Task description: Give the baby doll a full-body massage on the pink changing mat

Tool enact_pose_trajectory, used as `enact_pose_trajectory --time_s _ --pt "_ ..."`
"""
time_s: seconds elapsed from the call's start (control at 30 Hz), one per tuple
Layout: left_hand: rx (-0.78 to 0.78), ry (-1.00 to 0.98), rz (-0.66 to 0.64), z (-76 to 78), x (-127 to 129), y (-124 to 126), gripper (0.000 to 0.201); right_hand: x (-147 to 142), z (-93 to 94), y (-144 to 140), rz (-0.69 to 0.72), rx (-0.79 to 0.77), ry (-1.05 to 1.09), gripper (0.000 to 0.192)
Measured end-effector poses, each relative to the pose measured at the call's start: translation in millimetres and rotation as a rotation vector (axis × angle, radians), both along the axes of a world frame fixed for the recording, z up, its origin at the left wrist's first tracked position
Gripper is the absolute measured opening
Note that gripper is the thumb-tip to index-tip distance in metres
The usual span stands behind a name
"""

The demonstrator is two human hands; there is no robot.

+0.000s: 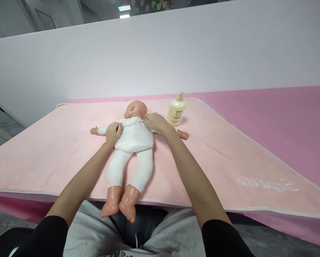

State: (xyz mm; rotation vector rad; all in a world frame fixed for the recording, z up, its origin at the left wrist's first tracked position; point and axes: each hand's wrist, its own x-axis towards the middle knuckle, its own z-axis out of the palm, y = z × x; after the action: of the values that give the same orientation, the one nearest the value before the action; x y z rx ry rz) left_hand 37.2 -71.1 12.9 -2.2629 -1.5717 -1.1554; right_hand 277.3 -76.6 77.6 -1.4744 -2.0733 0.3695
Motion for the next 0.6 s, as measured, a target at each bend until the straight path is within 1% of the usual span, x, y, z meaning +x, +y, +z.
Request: enact_pose_trajectory --time_s 0.07,0.17,0.23,0.3,0.37,0.4,0.47,0.53,0.57,0.6 --pt "-0.099 0.052 0.112 4.1 2 -4 0.047 -1 -1.1 2 -0.03 0.021 0.009 0.019" --pt "-0.29 0.133 0.279 12.0 5 -6 0.055 -2 -5.1 2 -0.105 -0.05 -0.073 0.027" --pt "-0.382 0.155 0.318 16.3 4 -6 0.061 -1 -9.1 2 -0.133 -0.127 -0.1 0.034" --pt "-0.445 0.131 0.289 18.2 2 -6 0.067 0 -13.9 3 -0.125 -0.189 -0.068 0.037" --pt "-0.508 0.034 0.18 17.4 0 -5 0.068 3 -18.7 6 -0.121 -0.211 0.013 0.034" --pt "-0.534 -0.061 0.085 16.1 0 -5 0.066 4 -21.0 8 -0.124 -0.212 0.061 0.031" --pt "-0.562 -0.322 -0.16 12.8 2 -6 0.056 5 -24.9 13 -0.136 -0.19 0.178 0.029" --pt "-0.57 -0.581 -0.381 10.3 7 -7 0.047 5 -28.3 18 -0.158 -0.154 0.3 0.034" --pt "-0.575 -0.677 -0.449 10.0 10 -8 0.048 5 -29.9 20 -0.173 -0.13 0.358 0.038" --pt "-0.582 -0.744 -0.481 10.5 13 -9 0.05 4 -31.4 23 -0.19 -0.107 0.417 0.042"
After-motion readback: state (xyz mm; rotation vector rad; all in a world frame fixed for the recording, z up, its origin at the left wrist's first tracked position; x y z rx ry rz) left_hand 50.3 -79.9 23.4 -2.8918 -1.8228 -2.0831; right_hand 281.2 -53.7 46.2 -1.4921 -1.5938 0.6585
